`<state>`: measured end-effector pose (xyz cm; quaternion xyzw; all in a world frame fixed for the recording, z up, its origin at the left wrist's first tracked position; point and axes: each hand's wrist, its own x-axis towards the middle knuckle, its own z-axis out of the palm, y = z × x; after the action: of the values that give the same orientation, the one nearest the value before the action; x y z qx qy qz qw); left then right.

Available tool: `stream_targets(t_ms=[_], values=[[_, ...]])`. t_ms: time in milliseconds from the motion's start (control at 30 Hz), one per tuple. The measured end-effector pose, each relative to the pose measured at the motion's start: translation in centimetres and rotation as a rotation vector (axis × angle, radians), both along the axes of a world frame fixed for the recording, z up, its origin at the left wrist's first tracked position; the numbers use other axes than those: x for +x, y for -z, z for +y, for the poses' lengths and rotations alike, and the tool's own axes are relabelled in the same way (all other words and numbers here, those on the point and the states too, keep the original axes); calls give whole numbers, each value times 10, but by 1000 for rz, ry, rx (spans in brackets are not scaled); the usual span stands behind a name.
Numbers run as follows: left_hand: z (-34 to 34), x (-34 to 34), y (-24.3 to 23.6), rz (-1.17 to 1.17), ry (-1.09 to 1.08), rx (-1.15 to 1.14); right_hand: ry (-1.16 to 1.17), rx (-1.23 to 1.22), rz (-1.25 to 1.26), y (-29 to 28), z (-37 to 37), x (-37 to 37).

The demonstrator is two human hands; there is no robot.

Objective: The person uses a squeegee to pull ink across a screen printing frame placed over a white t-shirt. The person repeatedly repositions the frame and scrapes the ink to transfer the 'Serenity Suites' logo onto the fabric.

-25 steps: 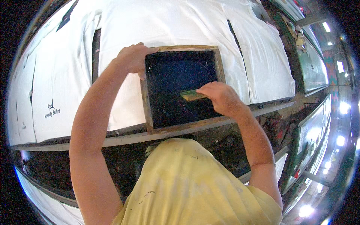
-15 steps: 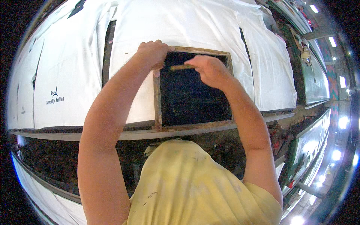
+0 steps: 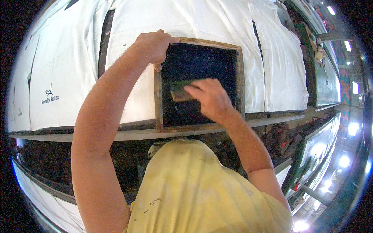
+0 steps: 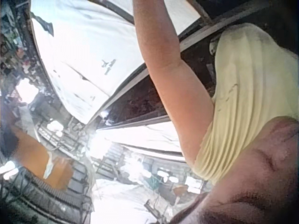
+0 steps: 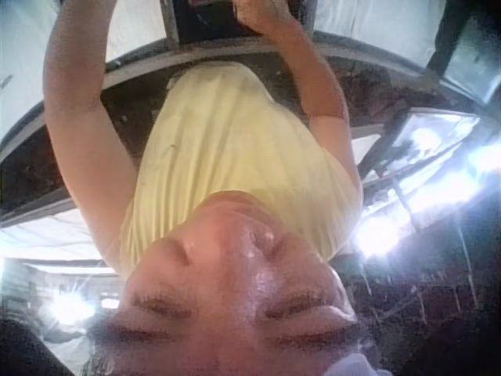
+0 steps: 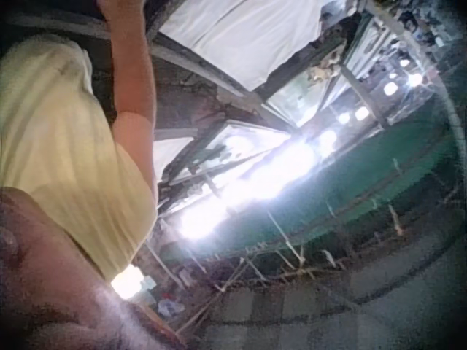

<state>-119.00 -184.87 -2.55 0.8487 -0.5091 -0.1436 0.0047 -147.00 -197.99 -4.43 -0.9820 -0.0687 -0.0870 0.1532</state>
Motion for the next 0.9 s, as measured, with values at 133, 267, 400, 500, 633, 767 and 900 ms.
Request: stream_targets(t_ms=[133, 267, 400, 500, 633, 767, 900], values=[[-13, -14, -28, 22, -78, 199, -10, 19, -21, 3, 16, -38], [-3, -1, -4, 29, -15, 10, -33, 82, 61, -22, 10, -46], [-8, -1, -5, 49, -79, 52, -3, 146, 302, -48, -49, -5], [-12, -6, -14, 55, -80, 77, 65, 110, 137, -30, -101, 32], [-18, -20, -30, 7, -113, 198, 122, 126, 72, -12, -141, 62], [-12, -18, -25, 26, -120, 143, 42, 63, 68, -4, -124, 26], [-12, -16, -17, 32, -118, 123, 0, 59, 34, -7, -84, -41]])
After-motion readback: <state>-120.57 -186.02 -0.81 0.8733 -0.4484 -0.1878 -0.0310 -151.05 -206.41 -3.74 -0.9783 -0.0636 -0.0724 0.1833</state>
